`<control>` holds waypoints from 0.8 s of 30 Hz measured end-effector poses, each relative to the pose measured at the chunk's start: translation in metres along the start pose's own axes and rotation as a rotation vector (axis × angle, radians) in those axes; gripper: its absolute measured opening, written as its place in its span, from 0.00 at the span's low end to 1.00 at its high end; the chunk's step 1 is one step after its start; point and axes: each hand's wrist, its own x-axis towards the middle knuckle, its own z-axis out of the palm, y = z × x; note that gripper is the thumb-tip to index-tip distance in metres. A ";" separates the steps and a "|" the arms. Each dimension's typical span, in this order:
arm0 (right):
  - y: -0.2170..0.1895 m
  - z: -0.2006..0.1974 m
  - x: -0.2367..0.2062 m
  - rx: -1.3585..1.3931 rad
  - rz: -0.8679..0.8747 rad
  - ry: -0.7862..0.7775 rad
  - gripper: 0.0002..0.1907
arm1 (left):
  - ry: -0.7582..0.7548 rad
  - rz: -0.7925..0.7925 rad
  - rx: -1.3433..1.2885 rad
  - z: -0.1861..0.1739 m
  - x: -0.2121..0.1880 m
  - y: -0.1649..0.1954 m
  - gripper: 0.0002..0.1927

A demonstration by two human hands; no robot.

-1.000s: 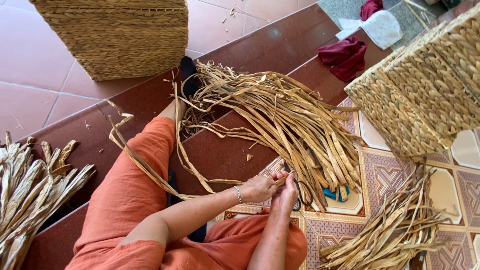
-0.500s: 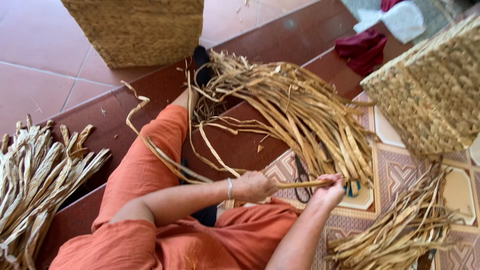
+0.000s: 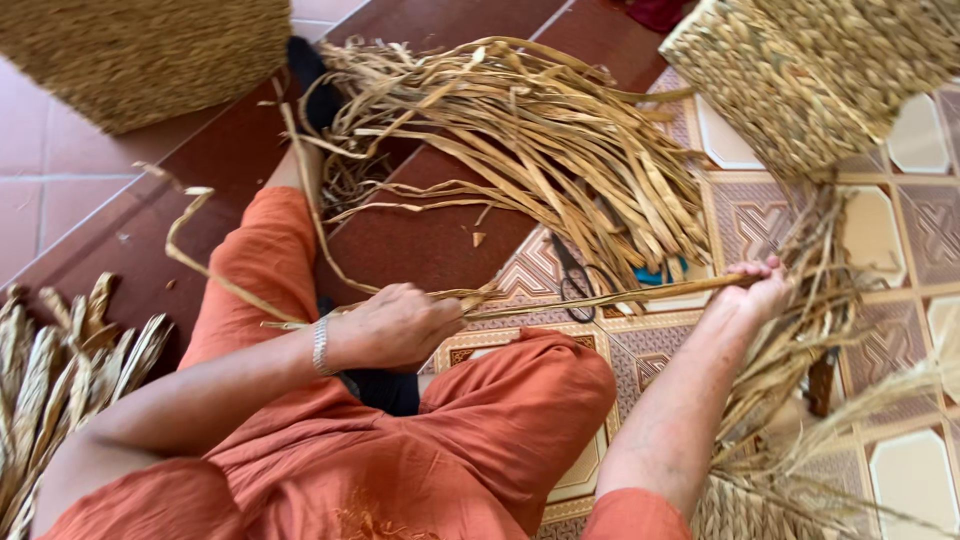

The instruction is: The person sits on a tiled floor and uses scissors to trim and split dried palm leaves into thin strips. They repeatedly pull leaves from a bundle, cut them to length, and place the trimmed pieces aside.

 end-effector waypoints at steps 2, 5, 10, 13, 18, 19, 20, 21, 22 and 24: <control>-0.013 0.000 0.006 0.014 -0.028 0.033 0.17 | -0.009 0.007 -0.087 -0.008 -0.010 0.006 0.13; -0.030 -0.006 0.006 0.033 -0.050 0.123 0.17 | -0.009 0.016 -0.117 -0.015 -0.022 0.016 0.11; -0.057 -0.015 0.002 0.039 -0.059 0.147 0.16 | -0.098 -0.107 -0.138 -0.022 -0.043 0.032 0.08; -0.068 -0.017 -0.006 0.012 -0.098 0.180 0.16 | -0.128 -0.137 -0.148 -0.021 -0.055 0.040 0.07; -0.066 -0.023 -0.018 -0.067 -0.254 0.345 0.13 | -0.095 -0.018 -0.208 -0.015 -0.067 0.042 0.09; -0.068 -0.025 -0.017 -0.067 -0.264 0.358 0.12 | -0.086 -0.031 -0.207 -0.016 -0.070 0.042 0.09; -0.073 -0.028 -0.015 -0.035 -0.254 0.419 0.09 | -0.080 -0.046 -0.208 -0.017 -0.073 0.042 0.09; -0.081 -0.032 -0.013 -0.002 -0.242 0.480 0.08 | -0.074 -0.062 -0.206 -0.020 -0.077 0.042 0.08; -0.089 -0.037 -0.012 -0.007 -0.258 0.492 0.10 | -0.103 -0.067 -0.199 -0.022 -0.081 0.043 0.09; -0.098 -0.044 -0.007 -0.032 -0.268 0.476 0.13 | -0.158 -0.084 -0.194 -0.025 -0.086 0.043 0.09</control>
